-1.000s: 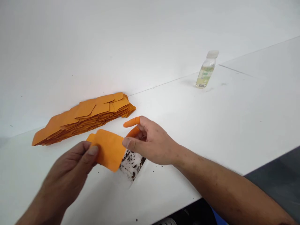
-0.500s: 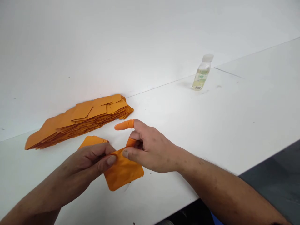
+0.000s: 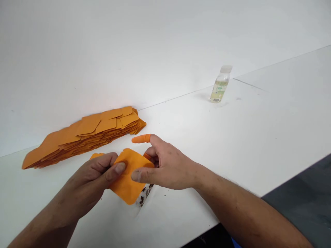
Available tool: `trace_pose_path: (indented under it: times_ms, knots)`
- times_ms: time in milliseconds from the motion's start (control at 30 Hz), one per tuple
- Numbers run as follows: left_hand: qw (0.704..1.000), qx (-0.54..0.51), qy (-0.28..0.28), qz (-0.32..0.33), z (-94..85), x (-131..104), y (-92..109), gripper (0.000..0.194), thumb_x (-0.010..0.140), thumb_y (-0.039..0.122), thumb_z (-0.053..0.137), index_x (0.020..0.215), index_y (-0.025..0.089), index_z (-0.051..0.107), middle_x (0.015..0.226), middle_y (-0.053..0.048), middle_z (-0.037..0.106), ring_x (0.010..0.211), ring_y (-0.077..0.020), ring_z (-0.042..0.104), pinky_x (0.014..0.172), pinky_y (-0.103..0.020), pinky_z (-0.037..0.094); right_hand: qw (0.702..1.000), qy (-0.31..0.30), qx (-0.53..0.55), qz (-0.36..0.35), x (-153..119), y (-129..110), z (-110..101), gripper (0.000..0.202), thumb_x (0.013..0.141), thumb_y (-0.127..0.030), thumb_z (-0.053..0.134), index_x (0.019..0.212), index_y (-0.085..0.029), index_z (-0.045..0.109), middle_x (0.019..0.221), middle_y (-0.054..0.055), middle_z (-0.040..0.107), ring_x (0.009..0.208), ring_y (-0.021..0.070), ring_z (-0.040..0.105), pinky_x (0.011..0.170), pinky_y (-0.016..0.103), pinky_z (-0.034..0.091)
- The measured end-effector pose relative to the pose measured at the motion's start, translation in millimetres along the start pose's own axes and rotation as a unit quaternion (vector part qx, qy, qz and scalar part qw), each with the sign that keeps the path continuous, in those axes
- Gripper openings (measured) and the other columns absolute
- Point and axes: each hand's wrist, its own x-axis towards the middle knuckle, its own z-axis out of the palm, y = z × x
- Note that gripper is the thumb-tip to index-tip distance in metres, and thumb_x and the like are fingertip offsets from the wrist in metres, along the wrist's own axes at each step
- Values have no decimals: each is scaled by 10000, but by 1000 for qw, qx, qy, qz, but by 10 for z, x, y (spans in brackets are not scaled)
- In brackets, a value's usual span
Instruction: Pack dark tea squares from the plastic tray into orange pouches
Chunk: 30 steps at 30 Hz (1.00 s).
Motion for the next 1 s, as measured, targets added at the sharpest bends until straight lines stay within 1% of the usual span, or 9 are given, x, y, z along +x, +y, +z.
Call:
trace_pose_path:
  times_ms: [100,167,267,367,567,633,733,900,1000]
  knots:
    - [994,-82,67,0,30,21,-113,544,956,665,623,717,216,430,663,59,386,606,-105,325,537,-241,297,996,-21,88,-14,41,48,41,627,955,-314,754,1495,-273,439,954,3,678,823,171,669,758,363,549]
    - [987,-142,79,-16,63,31,-166,515,953,665,631,755,213,485,680,51,430,613,-107,370,550,-240,334,989,-12,142,-38,71,76,72,561,977,-290,718,1465,-240,448,957,13,705,833,174,699,800,387,567]
    - [978,-203,29,-31,106,28,-206,450,982,638,604,875,201,610,755,5,575,641,-119,468,572,-246,393,983,16,176,-50,102,92,92,520,969,-306,745,1412,-230,482,926,1,732,801,161,727,796,364,587]
    - [971,-237,-28,-4,129,17,-222,386,995,564,637,899,192,663,770,-22,643,661,-122,515,596,-240,428,982,29,178,-51,114,95,85,487,972,-350,757,1371,-227,505,866,-18,743,765,148,740,764,328,597]
    - [965,-262,-9,14,155,52,-258,436,988,578,643,802,186,678,693,7,603,605,-99,513,582,-223,447,991,-8,137,9,126,106,69,486,966,-445,759,1312,-175,552,961,41,749,855,156,729,836,357,597]
    - [968,-252,-4,2,160,59,-271,446,963,591,674,774,187,668,649,17,580,582,-99,502,560,-220,438,991,10,136,9,137,108,68,462,906,-453,823,1199,-171,604,1026,59,733,927,174,718,862,364,586]
    - [968,-248,10,-30,179,45,-273,453,940,611,695,772,192,656,641,22,566,580,-99,483,552,-218,431,989,56,134,-10,148,104,80,431,861,-436,860,1137,-197,631,951,21,705,839,166,692,788,353,578]
    - [968,-247,44,-1,272,-5,-230,391,911,613,728,936,227,676,858,-4,639,751,-140,537,676,-249,496,983,145,107,-24,104,68,149,393,921,-391,782,1240,-245,603,749,-55,614,672,150,615,666,330,525]
    - [970,-238,43,11,293,-22,-193,324,995,558,641,987,238,694,902,-15,646,830,-158,546,759,-269,497,987,152,54,4,48,36,176,465,957,-355,739,1375,-287,547,672,-88,559,607,132,536,607,294,455]
